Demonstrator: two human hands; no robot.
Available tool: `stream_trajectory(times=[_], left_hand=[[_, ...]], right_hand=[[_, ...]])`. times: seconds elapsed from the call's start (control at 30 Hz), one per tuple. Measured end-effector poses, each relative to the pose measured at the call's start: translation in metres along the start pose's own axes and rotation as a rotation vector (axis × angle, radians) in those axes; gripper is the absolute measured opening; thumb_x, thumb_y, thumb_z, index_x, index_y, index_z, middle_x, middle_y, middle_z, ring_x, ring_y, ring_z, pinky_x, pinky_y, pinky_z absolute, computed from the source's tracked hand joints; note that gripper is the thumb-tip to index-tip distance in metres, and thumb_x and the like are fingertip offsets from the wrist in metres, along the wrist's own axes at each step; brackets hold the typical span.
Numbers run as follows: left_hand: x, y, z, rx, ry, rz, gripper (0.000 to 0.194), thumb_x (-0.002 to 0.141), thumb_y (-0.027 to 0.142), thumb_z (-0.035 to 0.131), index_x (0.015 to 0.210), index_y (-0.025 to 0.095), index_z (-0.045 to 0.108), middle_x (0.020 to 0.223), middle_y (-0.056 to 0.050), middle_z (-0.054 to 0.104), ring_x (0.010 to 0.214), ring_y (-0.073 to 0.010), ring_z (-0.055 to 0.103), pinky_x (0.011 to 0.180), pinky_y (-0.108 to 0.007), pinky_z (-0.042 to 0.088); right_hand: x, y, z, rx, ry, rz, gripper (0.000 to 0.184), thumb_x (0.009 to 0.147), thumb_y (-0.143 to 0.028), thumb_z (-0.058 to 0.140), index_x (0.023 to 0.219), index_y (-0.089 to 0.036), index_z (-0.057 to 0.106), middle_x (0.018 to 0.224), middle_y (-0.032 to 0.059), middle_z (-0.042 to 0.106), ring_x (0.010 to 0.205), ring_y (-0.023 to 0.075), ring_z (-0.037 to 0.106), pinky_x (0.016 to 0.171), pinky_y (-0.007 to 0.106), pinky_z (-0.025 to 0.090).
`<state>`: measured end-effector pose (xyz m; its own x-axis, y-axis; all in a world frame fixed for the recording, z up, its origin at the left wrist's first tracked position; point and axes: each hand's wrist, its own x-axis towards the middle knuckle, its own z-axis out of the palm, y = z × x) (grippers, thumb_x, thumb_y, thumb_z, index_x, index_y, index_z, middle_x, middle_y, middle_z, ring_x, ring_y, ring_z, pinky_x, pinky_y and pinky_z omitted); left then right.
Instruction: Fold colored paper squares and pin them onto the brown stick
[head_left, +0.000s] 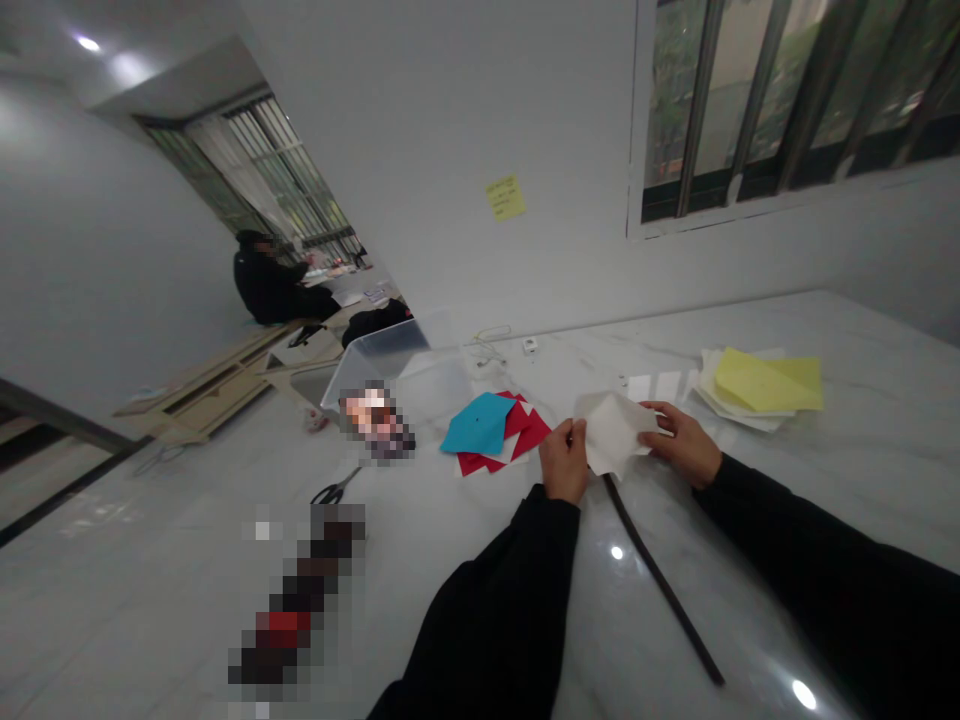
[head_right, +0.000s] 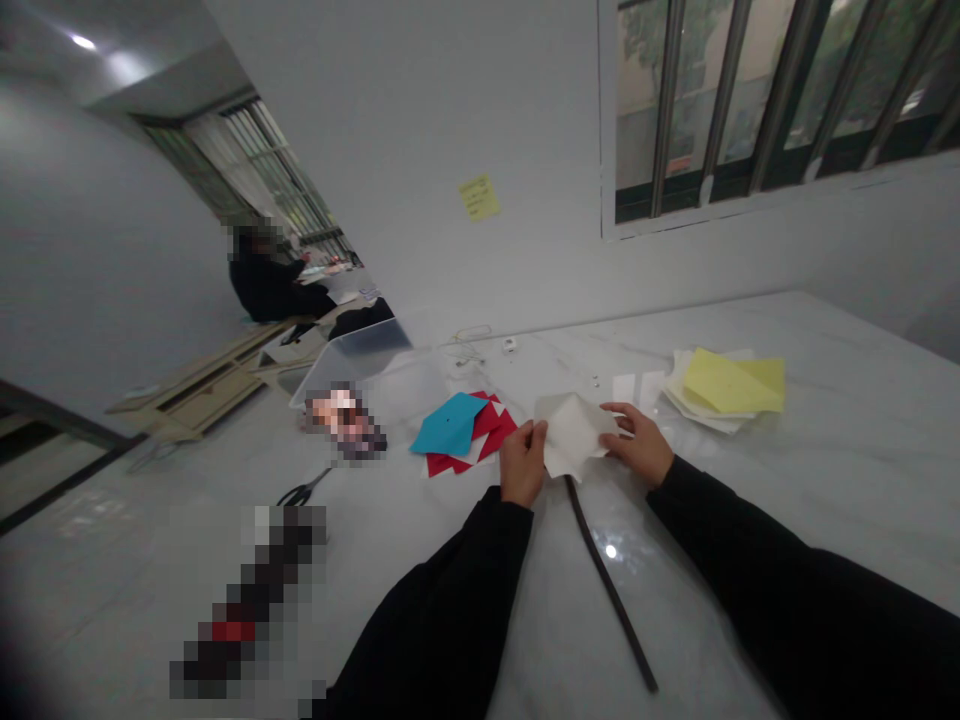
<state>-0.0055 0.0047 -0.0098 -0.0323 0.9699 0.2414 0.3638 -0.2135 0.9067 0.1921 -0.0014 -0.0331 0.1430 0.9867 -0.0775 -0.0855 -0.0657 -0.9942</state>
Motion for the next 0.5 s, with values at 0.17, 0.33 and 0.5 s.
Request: stream_trajectory(times=[0.17, 0.33, 0.5], left_hand=[[0.011, -0.005, -0.002, -0.313, 0.055, -0.106, 0.021, 0.081, 0.026, 0.062, 0.098, 0.02, 0.051, 0.07, 0.003, 0.057, 0.06, -0.0113, 0.055, 0.055, -0.02, 0.038], [0.016, -0.006, -0.002, -0.394, -0.023, -0.019, 0.013, 0.075, 0.02, 0.064, 0.075, 0.018, 0.051, 0.074, 0.003, 0.055, 0.064, -0.0083, 0.053, 0.058, -0.017, 0.039], [0.017, -0.011, -0.003, -0.395, -0.138, -0.124, 0.015, 0.073, 0.02, 0.067, 0.087, 0.015, 0.07, 0.085, -0.004, 0.07, 0.069, -0.0121, 0.062, 0.063, -0.022, 0.047]], right_hand=[[0.007, 0.001, -0.006, 0.071, 0.114, -0.048, 0.043, 0.056, -0.042, 0.084, 0.077, -0.022, 0.053, 0.086, 0.0019, 0.068, 0.067, 0.0174, 0.064, 0.05, 0.026, 0.05], [0.012, -0.001, -0.009, 0.194, 0.092, -0.046, 0.036, 0.055, -0.044, 0.085, 0.068, -0.021, 0.06, 0.088, 0.0029, 0.072, 0.071, 0.0179, 0.065, 0.055, 0.027, 0.052], [0.016, 0.0, -0.013, 0.198, 0.051, -0.01, 0.037, 0.057, -0.036, 0.083, 0.09, -0.021, 0.075, 0.081, 0.0025, 0.073, 0.067, 0.0171, 0.065, 0.057, 0.028, 0.052]])
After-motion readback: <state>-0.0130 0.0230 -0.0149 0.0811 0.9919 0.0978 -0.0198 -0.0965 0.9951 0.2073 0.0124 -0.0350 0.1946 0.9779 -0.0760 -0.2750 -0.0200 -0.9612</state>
